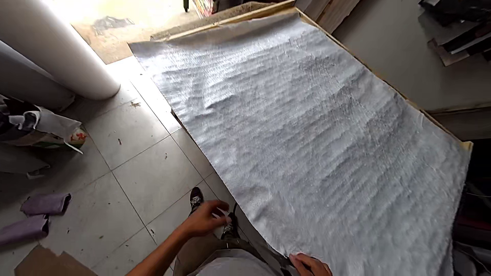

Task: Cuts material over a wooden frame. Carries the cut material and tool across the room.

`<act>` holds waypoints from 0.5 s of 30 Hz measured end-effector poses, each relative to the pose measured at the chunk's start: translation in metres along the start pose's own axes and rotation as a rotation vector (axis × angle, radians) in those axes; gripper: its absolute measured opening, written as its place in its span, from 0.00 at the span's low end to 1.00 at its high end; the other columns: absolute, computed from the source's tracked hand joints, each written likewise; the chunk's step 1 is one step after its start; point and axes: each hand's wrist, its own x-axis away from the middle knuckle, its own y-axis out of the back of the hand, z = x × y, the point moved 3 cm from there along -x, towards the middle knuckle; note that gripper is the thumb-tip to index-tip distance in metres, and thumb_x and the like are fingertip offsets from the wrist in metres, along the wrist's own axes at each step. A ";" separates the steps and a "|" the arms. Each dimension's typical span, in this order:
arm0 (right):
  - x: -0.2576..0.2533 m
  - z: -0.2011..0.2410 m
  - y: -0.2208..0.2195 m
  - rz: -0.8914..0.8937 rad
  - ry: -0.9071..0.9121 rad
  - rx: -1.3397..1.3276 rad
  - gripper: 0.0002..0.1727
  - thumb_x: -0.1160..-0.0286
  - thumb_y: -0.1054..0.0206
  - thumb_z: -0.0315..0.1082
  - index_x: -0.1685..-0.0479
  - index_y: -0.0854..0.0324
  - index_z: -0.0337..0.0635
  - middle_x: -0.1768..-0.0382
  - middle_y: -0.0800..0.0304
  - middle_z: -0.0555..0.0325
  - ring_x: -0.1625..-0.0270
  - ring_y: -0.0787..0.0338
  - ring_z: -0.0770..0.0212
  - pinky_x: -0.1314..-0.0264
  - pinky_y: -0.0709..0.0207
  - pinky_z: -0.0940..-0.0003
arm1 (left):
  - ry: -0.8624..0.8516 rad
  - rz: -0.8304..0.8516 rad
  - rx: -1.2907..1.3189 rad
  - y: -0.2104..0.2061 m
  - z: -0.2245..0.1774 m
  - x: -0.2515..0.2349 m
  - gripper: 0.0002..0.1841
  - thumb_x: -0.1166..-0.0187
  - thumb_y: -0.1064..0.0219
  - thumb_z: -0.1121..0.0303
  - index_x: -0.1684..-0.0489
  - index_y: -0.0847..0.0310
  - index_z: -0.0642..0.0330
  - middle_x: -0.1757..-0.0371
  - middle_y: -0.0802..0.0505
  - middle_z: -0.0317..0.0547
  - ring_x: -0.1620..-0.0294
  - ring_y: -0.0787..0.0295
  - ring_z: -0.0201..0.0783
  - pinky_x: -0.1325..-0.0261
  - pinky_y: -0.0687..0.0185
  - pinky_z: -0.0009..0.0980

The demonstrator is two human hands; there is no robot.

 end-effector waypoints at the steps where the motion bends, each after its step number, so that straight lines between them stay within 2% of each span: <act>1: -0.004 0.006 0.004 -0.001 0.007 -0.012 0.26 0.25 0.30 0.46 0.32 0.14 0.38 0.42 0.10 0.38 0.42 0.10 0.42 0.39 0.20 0.43 | -0.046 0.170 -0.011 -0.053 -0.010 0.005 0.31 0.25 0.26 0.52 0.30 0.19 0.66 0.35 0.10 0.57 0.39 0.09 0.47 0.33 0.15 0.48; 3: -0.006 0.012 0.006 -0.015 0.014 -0.011 0.26 0.24 0.29 0.48 0.32 0.13 0.40 0.42 0.09 0.41 0.43 0.10 0.45 0.42 0.19 0.46 | -0.127 0.362 -0.005 -0.130 -0.035 0.009 0.32 0.27 0.23 0.51 0.33 0.18 0.69 0.38 0.09 0.62 0.38 0.11 0.52 0.30 0.19 0.52; 5: -0.004 0.011 0.003 -0.057 0.055 0.007 0.28 0.25 0.30 0.51 0.31 0.13 0.44 0.41 0.09 0.45 0.42 0.10 0.50 0.44 0.18 0.51 | -0.191 0.415 0.007 -0.168 -0.062 0.008 0.28 0.27 0.23 0.56 0.37 0.17 0.71 0.42 0.08 0.61 0.39 0.12 0.50 0.31 0.21 0.51; 7: 0.000 0.009 0.000 -0.088 0.089 0.008 0.29 0.25 0.33 0.51 0.28 0.15 0.47 0.40 0.10 0.48 0.42 0.11 0.54 0.46 0.18 0.55 | -0.206 0.406 -0.068 -0.183 -0.088 0.010 0.22 0.28 0.24 0.62 0.42 0.15 0.71 0.45 0.08 0.61 0.40 0.12 0.50 0.32 0.22 0.52; 9: 0.003 0.012 0.002 -0.092 0.095 0.001 0.29 0.25 0.34 0.49 0.27 0.16 0.45 0.38 0.11 0.47 0.41 0.12 0.54 0.46 0.18 0.54 | -0.232 0.419 -0.199 -0.196 -0.100 0.013 0.17 0.25 0.28 0.66 0.48 0.15 0.73 0.47 0.09 0.65 0.40 0.13 0.56 0.33 0.25 0.55; 12: 0.003 0.015 0.004 -0.104 0.115 -0.012 0.26 0.21 0.36 0.44 0.29 0.15 0.40 0.39 0.10 0.44 0.38 0.11 0.54 0.37 0.17 0.57 | -0.400 0.368 -0.300 -0.214 -0.096 0.015 0.16 0.23 0.31 0.67 0.52 0.14 0.77 0.49 0.09 0.71 0.41 0.13 0.63 0.33 0.25 0.59; 15: 0.003 0.015 0.001 -0.130 0.136 -0.035 0.23 0.21 0.36 0.41 0.33 0.12 0.39 0.41 0.08 0.46 0.38 0.09 0.57 0.32 0.16 0.65 | -0.435 0.313 -0.299 -0.219 -0.092 0.018 0.17 0.24 0.30 0.67 0.51 0.15 0.77 0.50 0.09 0.71 0.42 0.12 0.63 0.34 0.24 0.58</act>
